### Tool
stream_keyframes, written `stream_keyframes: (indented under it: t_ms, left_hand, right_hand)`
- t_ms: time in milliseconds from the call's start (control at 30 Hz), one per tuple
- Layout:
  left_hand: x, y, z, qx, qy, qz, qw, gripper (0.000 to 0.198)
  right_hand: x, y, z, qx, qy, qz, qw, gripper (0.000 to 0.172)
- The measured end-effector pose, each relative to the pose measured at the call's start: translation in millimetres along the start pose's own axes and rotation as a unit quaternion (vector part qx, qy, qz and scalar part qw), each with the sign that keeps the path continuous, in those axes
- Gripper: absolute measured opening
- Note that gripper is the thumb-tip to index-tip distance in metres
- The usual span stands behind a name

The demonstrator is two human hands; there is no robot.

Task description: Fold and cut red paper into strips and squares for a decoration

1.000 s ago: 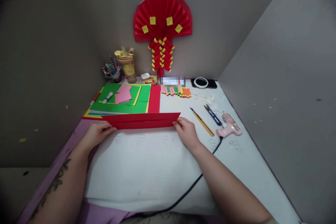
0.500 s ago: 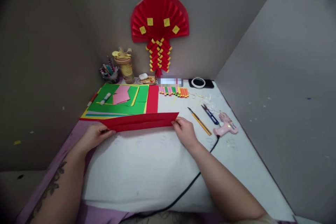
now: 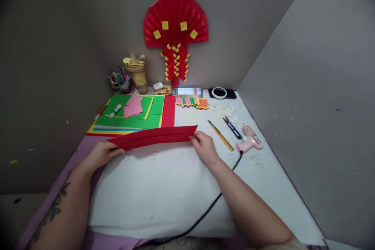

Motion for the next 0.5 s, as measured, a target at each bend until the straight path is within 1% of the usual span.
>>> stream_keyframes:
  t_ms: [133,200,333,433,500]
  left_hand:
    - [1,1.7,-7,-0.006,-0.059,-0.018,0.998,0.016]
    - [1,1.6,-9,-0.015,-0.073,-0.019,0.997,0.018]
    - [0,0.0,-10,-0.032,-0.079,-0.012,0.996,0.027]
    - [0,-0.1,-12,-0.037,-0.072,-0.008,0.997,0.031]
    - [1,0.4,-16,-0.029,-0.053,-0.008,0.998,0.032]
  right_hand:
    - [0,2,0,-0.005,0.003,0.0,1.0,0.017]
    - [1,3,-1,-0.011,-0.009,0.01,1.0,0.017]
    - [1,4,-2,-0.006,-0.031,0.041,0.999,0.018]
    - [1,6,-1,0.001,-0.031,0.041,0.999,0.018]
    - [1,7,1,-0.005,-0.03,0.032,0.999,0.018]
Point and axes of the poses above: each hand's wrist, its own x-axis away from the middle knuckle, its own y-axis out of the back of the hand, z = x × y, the point moved 2 cm from there along -x, towards the middle knuckle, and after that the axes turned 2 degrees about y, right-handed, at the moved point
